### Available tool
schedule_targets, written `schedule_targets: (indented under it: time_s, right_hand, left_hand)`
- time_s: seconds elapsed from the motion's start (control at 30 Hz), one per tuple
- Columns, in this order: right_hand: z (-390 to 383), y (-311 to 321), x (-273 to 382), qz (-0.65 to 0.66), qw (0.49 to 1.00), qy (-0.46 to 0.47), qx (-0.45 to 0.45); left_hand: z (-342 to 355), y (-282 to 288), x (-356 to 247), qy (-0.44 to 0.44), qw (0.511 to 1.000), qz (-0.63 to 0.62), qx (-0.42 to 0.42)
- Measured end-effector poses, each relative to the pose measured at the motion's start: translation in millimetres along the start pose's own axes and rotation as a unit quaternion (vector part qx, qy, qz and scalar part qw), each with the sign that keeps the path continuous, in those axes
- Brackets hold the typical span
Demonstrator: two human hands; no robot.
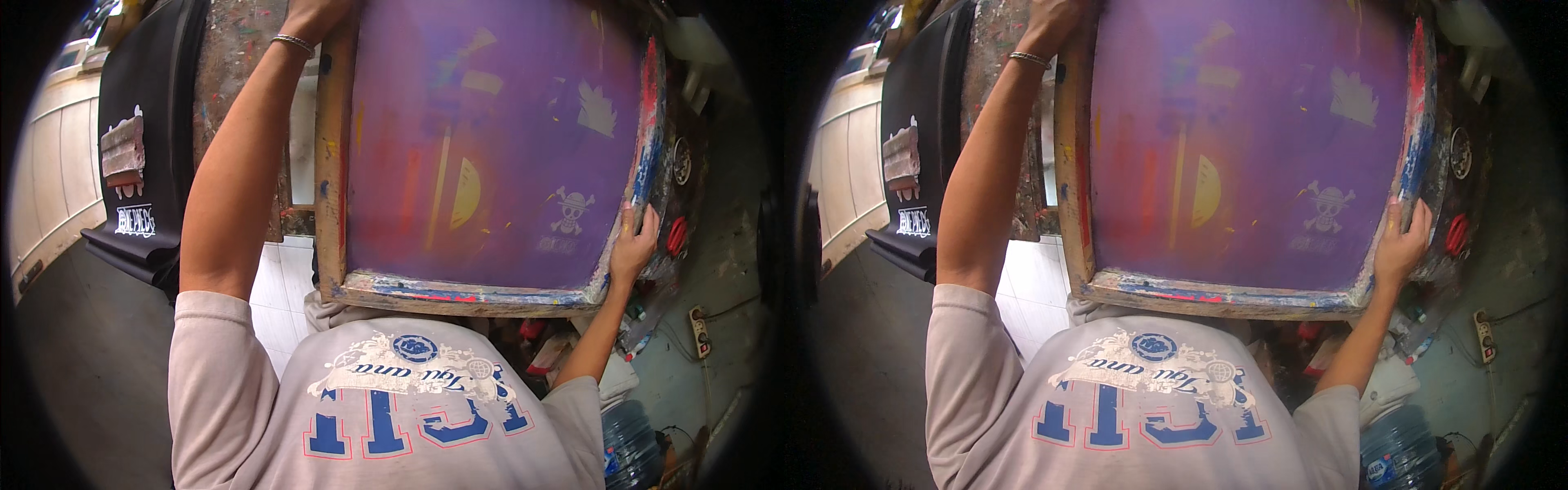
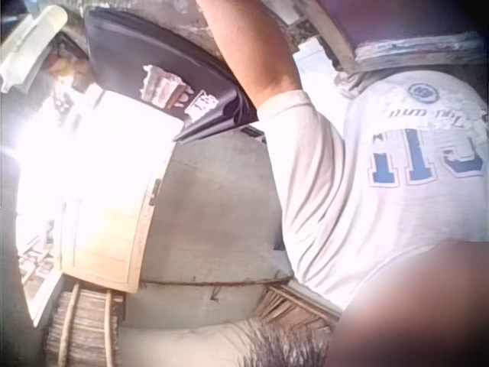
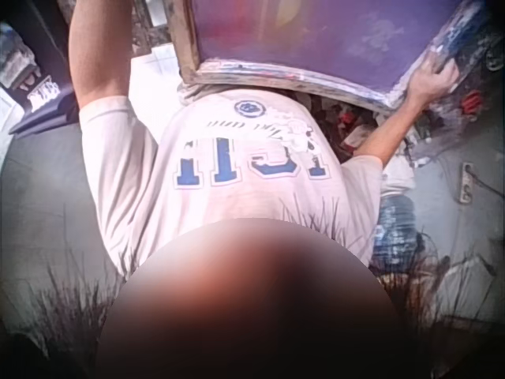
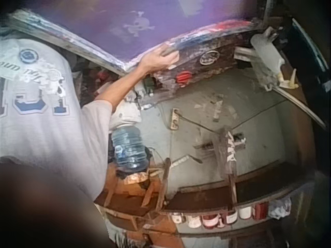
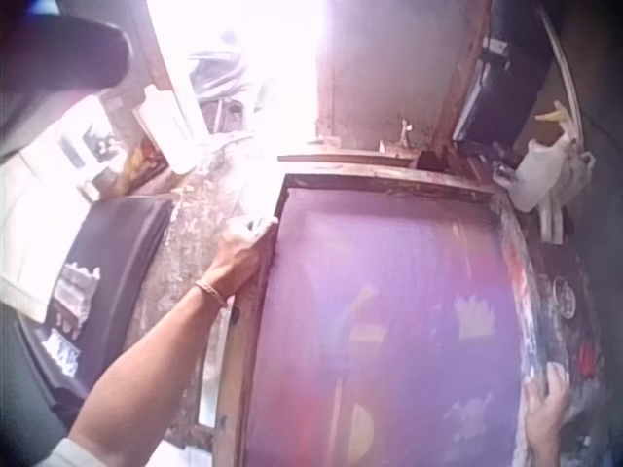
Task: The person secures a screen printing frame to a workbench using clamps, then wipes the frame edges with a cloth. The person repeatedly lifts and repositions the screen printing frame on the workbench.
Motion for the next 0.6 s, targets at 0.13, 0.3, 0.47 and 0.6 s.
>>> schedule_targets:
  time_s: [0.13,0.3,0.47,0.6]
  right_hand:
    - [1.5,-0.4,-0.4,0.003,1.000,-0.008,-0.003]
    - [-1.8,0.1,-1.7,0.015,1.000,-0.017,-0.011]
    - [-1.4,1.6,4.3,0.028,0.999,-0.024,-0.002]
    - [-0.3,2.5,4.9,0.022,0.999,-0.025,-0.001]
  left_hand:
    - [5.5,3.9,-0.7,-0.136,0.990,-0.012,-0.014]
    - [-2.0,-0.3,3.5,0.060,0.994,-0.091,0.024]
    - [-1.8,5.7,0.8,0.051,0.997,-0.059,0.010]
    - [-5.3,2.5,-2.3,0.073,0.993,-0.087,0.009]
Point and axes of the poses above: each hand's wrist, its own z-axis towards the middle knuckle, its own y-axis out of the back of the hand, x = y × z, the point moved 8 cm from there along z, towards the middle knuckle, and after that the axes turned 11 degrees about -x, right-handed, at the moved point
